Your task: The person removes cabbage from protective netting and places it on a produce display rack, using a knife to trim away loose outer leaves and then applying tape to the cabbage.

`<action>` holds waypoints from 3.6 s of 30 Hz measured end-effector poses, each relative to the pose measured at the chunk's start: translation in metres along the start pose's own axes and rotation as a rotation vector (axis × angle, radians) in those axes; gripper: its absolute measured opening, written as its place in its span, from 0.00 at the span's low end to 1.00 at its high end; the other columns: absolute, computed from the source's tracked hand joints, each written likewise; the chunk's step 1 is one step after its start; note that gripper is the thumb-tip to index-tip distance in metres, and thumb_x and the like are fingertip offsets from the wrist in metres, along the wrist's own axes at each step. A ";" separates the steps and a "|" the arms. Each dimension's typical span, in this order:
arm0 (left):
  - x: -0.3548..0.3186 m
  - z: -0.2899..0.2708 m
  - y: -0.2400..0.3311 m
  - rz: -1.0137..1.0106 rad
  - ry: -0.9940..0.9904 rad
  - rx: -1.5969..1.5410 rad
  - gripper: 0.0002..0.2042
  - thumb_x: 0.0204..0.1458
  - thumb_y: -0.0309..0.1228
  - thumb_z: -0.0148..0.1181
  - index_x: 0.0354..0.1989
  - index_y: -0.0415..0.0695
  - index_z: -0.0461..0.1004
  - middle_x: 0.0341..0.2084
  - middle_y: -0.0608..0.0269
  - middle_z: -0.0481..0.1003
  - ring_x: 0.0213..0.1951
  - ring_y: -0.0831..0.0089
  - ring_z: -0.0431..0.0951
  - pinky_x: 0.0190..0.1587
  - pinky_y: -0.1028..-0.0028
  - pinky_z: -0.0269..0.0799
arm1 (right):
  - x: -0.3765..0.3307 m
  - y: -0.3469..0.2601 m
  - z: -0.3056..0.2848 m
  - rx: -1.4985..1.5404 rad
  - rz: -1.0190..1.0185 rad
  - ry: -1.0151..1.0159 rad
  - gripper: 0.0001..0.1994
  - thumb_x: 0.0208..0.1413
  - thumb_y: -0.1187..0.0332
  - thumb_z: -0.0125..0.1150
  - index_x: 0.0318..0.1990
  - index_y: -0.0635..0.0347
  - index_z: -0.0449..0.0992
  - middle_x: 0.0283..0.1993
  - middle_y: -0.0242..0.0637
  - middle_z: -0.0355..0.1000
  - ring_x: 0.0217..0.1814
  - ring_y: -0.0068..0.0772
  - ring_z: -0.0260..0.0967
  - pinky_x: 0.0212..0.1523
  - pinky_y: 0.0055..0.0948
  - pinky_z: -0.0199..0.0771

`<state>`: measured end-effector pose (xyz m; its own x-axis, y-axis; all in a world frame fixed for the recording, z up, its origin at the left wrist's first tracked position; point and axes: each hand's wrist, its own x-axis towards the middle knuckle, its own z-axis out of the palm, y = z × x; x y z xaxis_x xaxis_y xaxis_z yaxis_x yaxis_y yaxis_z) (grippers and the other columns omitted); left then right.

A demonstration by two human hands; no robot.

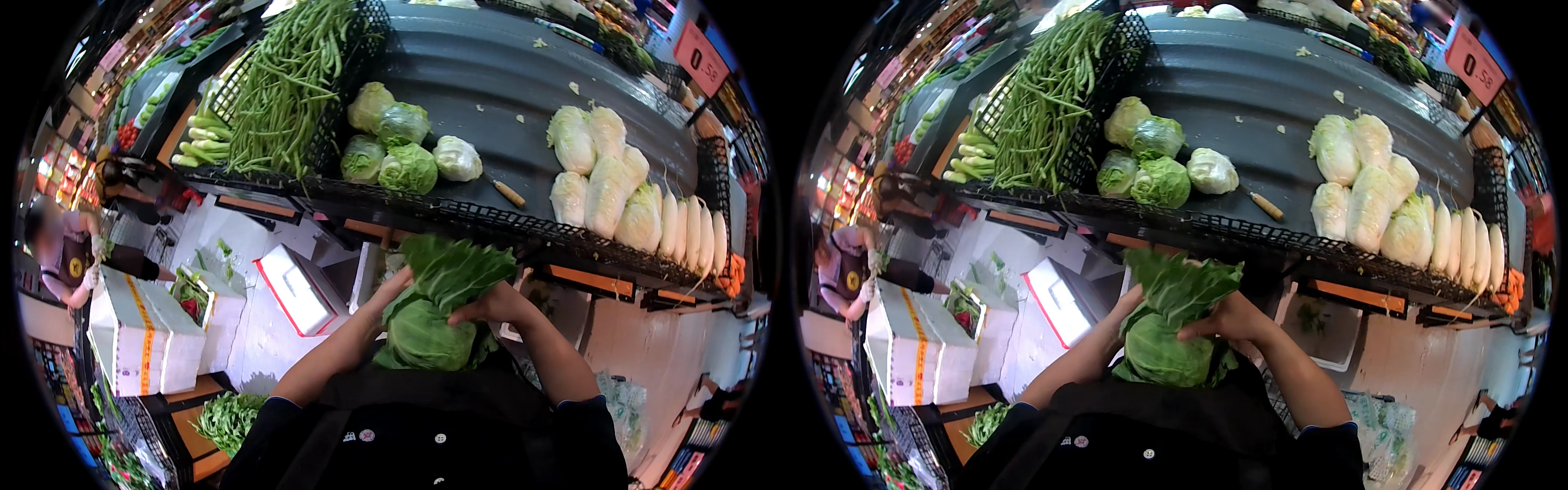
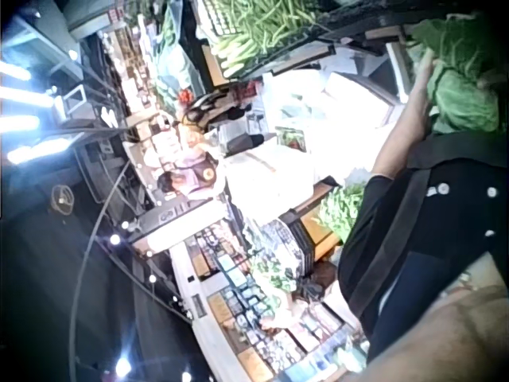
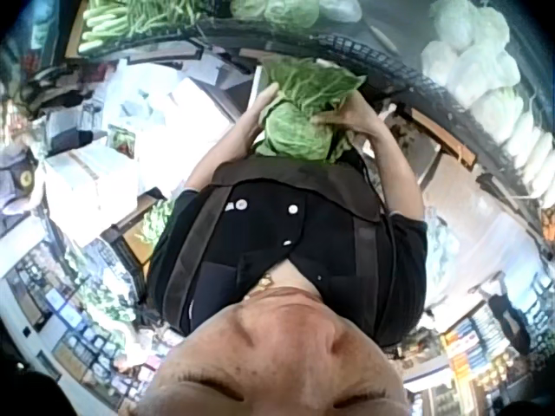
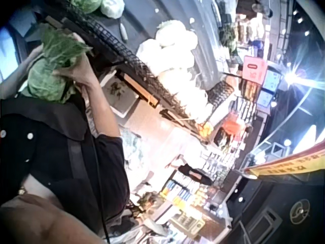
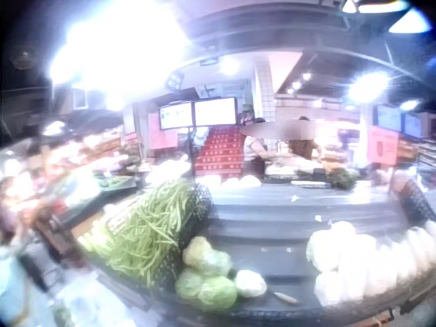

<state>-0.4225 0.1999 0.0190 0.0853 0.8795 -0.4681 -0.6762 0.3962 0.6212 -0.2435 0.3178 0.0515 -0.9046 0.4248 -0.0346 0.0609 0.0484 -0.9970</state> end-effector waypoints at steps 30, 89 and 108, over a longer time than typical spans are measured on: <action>0.014 -0.002 -0.033 0.005 0.072 -0.313 0.28 0.52 0.45 0.52 0.59 0.42 0.64 0.54 0.51 0.69 0.55 0.55 0.71 0.58 0.56 0.65 | -0.136 0.149 -0.108 0.593 0.745 0.777 0.54 0.45 0.33 0.58 0.71 0.52 0.39 0.73 0.53 0.35 0.73 0.59 0.39 0.61 0.66 0.51; -0.149 -0.098 -0.117 0.410 0.270 -0.388 0.32 0.49 0.43 0.56 0.60 0.35 0.61 0.56 0.49 0.67 0.57 0.58 0.69 0.62 0.62 0.60 | 0.123 0.090 -0.244 -1.204 0.769 0.526 0.25 0.51 0.59 0.44 0.50 0.71 0.69 0.51 0.61 0.70 0.56 0.57 0.68 0.57 0.45 0.65; -0.120 -0.108 -0.048 0.160 0.205 0.189 0.51 0.35 0.48 0.74 0.65 0.39 0.50 0.57 0.57 0.63 0.58 0.67 0.65 0.60 0.68 0.60 | 0.044 0.027 0.092 -0.309 -0.168 -0.142 0.23 0.46 0.53 0.69 0.44 0.58 0.77 0.27 0.40 0.74 0.29 0.38 0.73 0.33 0.33 0.72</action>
<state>-0.4797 0.0467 -0.0222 -0.1737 0.8707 -0.4601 -0.5198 0.3157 0.7938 -0.3204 0.2544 0.0170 -0.9609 0.2595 0.0968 0.0115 0.3864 -0.9223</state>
